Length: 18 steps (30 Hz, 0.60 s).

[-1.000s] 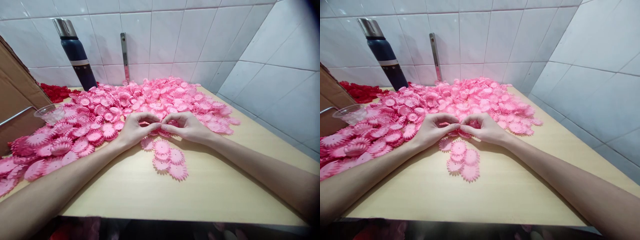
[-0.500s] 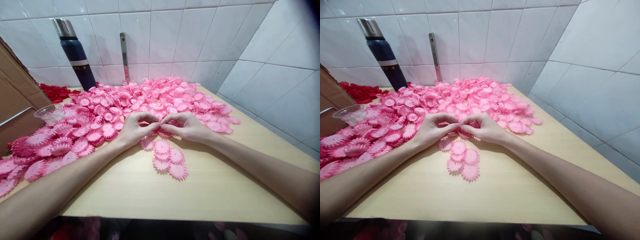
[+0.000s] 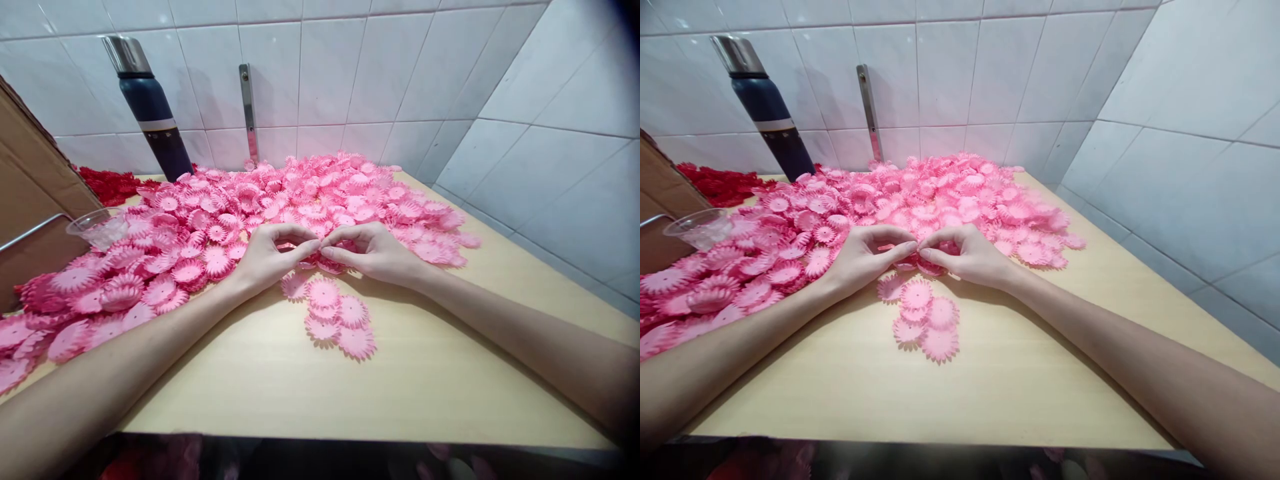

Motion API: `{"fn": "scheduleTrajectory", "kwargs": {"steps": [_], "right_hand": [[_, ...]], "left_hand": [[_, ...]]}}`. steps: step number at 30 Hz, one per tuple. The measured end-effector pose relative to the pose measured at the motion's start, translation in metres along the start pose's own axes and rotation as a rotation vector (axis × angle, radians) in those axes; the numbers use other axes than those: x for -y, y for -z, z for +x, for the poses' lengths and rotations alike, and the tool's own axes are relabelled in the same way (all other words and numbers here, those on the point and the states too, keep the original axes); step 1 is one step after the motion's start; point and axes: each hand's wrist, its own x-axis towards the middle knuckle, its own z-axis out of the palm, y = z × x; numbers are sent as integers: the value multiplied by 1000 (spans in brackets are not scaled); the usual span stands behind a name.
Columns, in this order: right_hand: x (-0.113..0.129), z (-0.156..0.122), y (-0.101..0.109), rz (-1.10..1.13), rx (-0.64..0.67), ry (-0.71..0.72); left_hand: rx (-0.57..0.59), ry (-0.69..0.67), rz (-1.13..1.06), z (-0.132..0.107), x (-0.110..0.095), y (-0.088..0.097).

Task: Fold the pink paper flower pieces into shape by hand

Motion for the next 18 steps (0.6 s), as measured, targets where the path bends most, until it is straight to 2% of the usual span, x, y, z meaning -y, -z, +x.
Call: {"fn": "scheduleTrajectory", "kwargs": {"steps": [4, 7, 10, 18], "right_hand": [[0, 1, 0, 19, -39, -3], [-3, 4, 2, -49, -152, 28], [-6, 6, 4, -114, -241, 29], [-6, 8, 8, -180, -379, 26]], "left_hand": [[-1, -3, -18, 0, 1, 1], [-70, 6, -35, 1, 2, 1], [-120, 47, -100, 2, 3, 1], [-201, 131, -302, 3, 7, 0]]}}
